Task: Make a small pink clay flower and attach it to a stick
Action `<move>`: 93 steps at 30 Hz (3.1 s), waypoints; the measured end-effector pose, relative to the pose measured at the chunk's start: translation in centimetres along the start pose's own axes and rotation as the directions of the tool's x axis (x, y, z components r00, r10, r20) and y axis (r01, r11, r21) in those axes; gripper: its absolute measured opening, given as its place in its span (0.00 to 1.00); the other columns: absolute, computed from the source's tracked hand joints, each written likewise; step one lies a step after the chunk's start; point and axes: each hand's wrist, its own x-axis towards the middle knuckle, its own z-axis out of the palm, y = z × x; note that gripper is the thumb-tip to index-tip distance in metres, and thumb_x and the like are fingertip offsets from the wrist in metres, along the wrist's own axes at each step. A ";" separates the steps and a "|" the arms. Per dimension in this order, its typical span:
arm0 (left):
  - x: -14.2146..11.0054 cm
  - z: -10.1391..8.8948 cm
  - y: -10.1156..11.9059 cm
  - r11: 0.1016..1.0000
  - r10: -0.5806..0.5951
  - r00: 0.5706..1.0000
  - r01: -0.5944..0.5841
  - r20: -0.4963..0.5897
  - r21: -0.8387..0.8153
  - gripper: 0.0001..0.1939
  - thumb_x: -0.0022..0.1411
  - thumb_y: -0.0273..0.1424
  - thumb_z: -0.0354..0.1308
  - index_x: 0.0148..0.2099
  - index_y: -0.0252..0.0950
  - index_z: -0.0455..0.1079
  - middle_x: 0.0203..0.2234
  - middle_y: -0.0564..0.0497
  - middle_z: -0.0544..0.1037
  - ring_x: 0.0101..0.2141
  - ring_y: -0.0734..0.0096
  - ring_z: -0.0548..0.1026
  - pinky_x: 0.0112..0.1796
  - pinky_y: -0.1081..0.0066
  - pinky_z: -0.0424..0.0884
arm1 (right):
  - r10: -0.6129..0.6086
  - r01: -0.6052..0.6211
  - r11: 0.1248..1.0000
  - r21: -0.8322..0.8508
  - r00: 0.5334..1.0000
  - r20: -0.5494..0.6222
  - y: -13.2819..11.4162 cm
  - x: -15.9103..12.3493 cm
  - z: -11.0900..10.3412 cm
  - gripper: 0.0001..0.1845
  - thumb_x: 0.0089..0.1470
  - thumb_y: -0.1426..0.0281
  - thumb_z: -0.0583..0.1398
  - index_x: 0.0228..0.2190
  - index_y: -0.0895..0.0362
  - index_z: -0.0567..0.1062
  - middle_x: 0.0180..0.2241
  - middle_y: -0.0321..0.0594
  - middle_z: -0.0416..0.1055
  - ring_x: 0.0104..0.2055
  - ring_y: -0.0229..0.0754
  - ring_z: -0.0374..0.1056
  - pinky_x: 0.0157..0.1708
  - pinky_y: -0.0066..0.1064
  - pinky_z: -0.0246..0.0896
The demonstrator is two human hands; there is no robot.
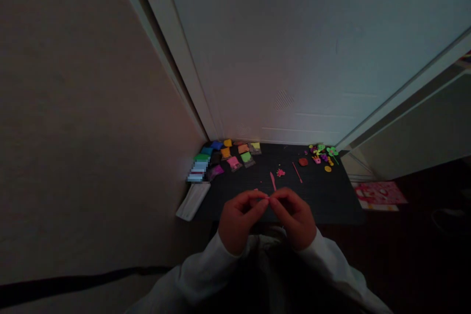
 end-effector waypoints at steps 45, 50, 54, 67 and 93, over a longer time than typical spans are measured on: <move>0.1 0.0 -0.7 0.988 0.003 0.998 0.007 0.062 -0.155 0.04 0.46 0.29 0.57 0.28 0.34 0.68 0.19 0.56 0.69 0.21 0.81 0.63 0.23 0.80 0.58 | 0.017 -0.020 0.999 0.038 0.998 0.065 0.0 -0.3 -0.4 0.04 0.48 0.69 0.53 0.27 0.57 0.66 0.25 0.35 0.61 0.29 0.35 0.58 0.30 0.28 0.54; 0.2 0.2 -1.5 0.962 -0.033 0.995 0.056 0.089 -0.268 0.04 0.48 0.29 0.56 0.29 0.35 0.68 0.19 0.56 0.68 0.21 0.81 0.63 0.23 0.79 0.59 | -0.003 -0.002 0.999 0.054 0.996 0.089 0.0 -0.5 -0.3 0.04 0.48 0.70 0.54 0.29 0.56 0.65 0.26 0.36 0.61 0.30 0.36 0.58 0.31 0.30 0.54; 0.2 0.5 -1.9 0.941 -0.050 0.992 0.087 0.119 -0.327 0.04 0.48 0.29 0.55 0.30 0.35 0.67 0.19 0.55 0.67 0.22 0.78 0.65 0.24 0.76 0.60 | -0.037 0.033 0.998 0.055 0.996 0.081 0.0 -0.5 -0.3 0.03 0.48 0.70 0.54 0.29 0.56 0.65 0.27 0.36 0.61 0.31 0.37 0.59 0.31 0.30 0.55; -0.1 0.4 -0.7 0.965 -0.038 0.994 0.064 0.104 -0.253 0.05 0.47 0.29 0.56 0.31 0.36 0.69 0.14 0.59 0.64 0.17 0.83 0.59 0.19 0.81 0.55 | -0.014 0.011 1.000 0.026 0.996 0.087 0.0 -0.7 -0.8 0.03 0.48 0.70 0.53 0.27 0.57 0.65 0.26 0.36 0.61 0.30 0.36 0.58 0.31 0.29 0.54; -0.3 1.0 -0.9 0.986 -0.007 1.000 0.012 0.027 -0.169 0.10 0.51 0.34 0.51 0.36 0.37 0.66 0.14 0.59 0.57 0.16 0.82 0.53 0.18 0.79 0.50 | -0.018 0.021 0.998 -0.057 0.999 0.051 -0.4 -0.4 -0.9 0.03 0.48 0.70 0.53 0.26 0.57 0.65 0.25 0.36 0.62 0.29 0.36 0.58 0.31 0.29 0.53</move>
